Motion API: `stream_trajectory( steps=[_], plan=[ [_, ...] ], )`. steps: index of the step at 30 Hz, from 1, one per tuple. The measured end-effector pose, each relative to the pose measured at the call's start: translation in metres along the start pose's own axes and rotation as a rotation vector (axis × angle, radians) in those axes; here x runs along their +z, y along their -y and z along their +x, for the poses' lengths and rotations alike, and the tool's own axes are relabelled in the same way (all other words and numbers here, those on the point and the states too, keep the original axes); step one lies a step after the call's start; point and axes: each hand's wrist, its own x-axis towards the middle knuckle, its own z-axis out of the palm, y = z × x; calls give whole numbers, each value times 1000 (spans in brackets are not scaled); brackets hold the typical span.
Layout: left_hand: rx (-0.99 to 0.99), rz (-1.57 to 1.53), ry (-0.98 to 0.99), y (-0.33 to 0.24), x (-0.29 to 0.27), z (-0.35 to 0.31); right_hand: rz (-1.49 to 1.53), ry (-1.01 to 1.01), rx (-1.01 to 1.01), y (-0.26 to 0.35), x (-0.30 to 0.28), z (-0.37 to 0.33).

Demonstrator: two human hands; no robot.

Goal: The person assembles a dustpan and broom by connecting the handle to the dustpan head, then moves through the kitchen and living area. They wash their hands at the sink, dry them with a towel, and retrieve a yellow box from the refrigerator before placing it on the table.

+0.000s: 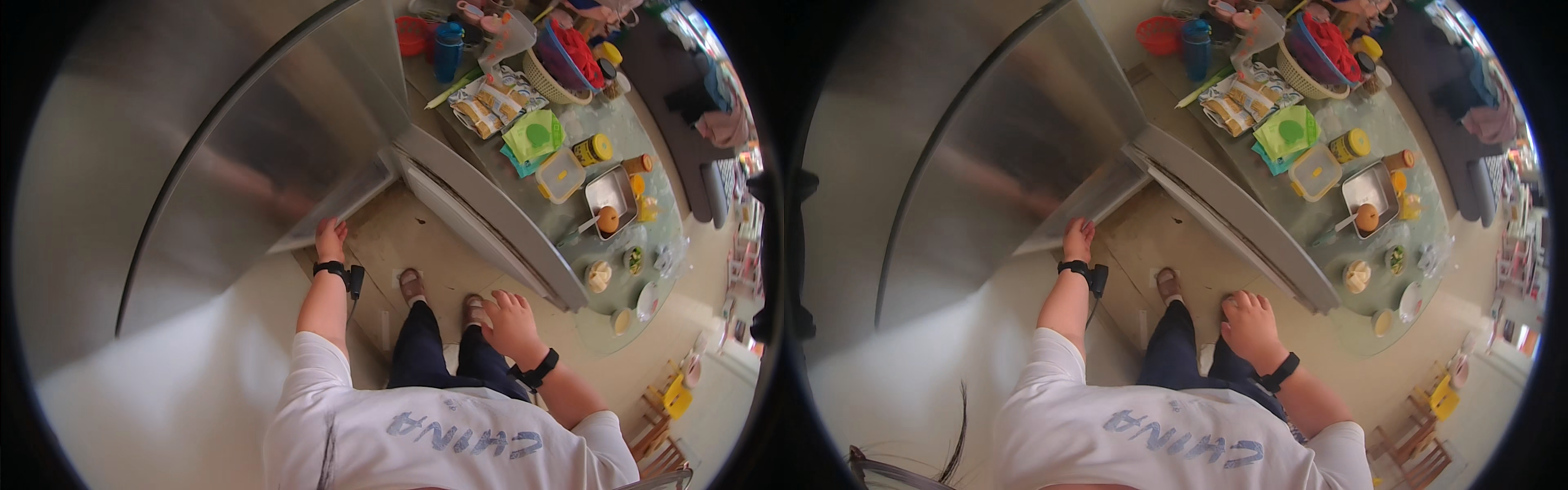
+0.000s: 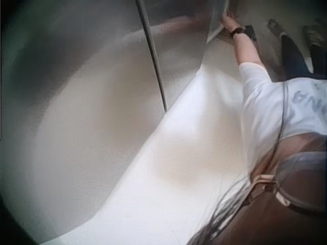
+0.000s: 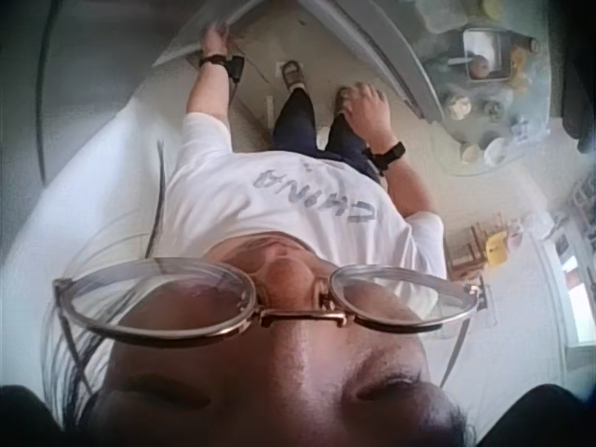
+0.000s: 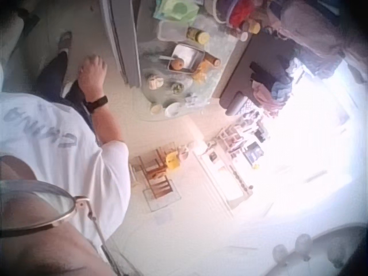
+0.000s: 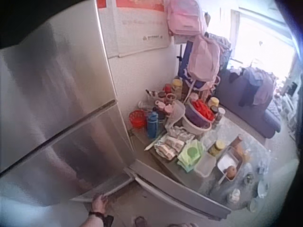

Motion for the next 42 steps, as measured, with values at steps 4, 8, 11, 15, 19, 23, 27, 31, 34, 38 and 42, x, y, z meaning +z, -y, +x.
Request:
stream_trajectory(
  steps=[4, 8, 11, 15, 19, 23, 27, 31, 34, 38, 42],
  plan=[
    [-76, -139, -16, -9, -2, 61, 46, 28, 70, -1, 13, 19],
    [-39, -330, -41, -6, -6, 107, 121, -24, 83, 6, 23, 33],
    [166, -446, 41, 12, -20, 140, 141, -47, 94, 8, 25, 44],
    [989, 632, 113, 30, -36, 174, 120, -106, 173, -1, 23, 54],
    [672, 269, 141, 19, -29, 145, 73, -112, 196, -2, 24, 56],
    [-132, -627, -47, 9, 1, 54, 64, -88, 224, 1, 27, 57],
    [-215, -515, -138, 19, 3, -11, 46, -51, 224, -8, 27, 58],
    [-277, -399, -159, 47, -12, -40, -4, -93, 181, -18, 29, 54],
    [-311, -305, -145, 53, -16, -49, -29, -114, 171, -23, 31, 54],
    [-507, 28, -30, 27, -19, -61, 0, -120, 167, -27, 33, 56],
    [-487, 783, 260, -21, -28, -64, -1, -110, 147, -26, 36, 56]
  ],
)
